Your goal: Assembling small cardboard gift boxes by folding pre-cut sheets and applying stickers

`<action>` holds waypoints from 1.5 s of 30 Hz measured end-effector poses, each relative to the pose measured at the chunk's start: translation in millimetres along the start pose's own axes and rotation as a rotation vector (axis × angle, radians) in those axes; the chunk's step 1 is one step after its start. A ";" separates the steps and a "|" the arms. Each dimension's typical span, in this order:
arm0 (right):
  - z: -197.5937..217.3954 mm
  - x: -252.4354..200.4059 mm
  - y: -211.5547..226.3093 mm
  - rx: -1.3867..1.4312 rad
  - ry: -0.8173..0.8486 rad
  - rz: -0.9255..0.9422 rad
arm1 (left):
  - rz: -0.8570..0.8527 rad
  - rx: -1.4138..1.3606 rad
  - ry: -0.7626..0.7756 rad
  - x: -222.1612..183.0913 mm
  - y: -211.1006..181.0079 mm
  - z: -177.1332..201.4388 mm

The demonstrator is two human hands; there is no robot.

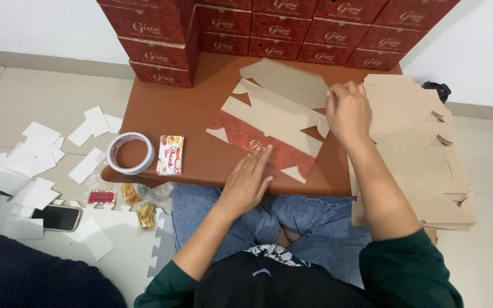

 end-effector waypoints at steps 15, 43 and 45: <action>0.3 -37.5 47.5 0.251 0.538 0.144 | 0.106 0.483 -0.165 49.6 37.8 35.4; -19.8 -178.1 87.5 0.807 0.019 0.050 | 0.028 0.330 -0.071 -6.3 -1.3 -17.9; -28.8 -180.8 99.6 0.712 0.086 0.106 | 0.041 0.307 -0.066 -8.3 -2.1 -16.2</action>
Point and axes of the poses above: each hand's wrist, its own x-axis towards the middle knuckle, its own z-axis out of the back of the hand, y = z × x, the point moved 6 cm from there along x, towards the middle knuckle, and after that the axes turned 15 degrees about y, right-handed, at the moved point
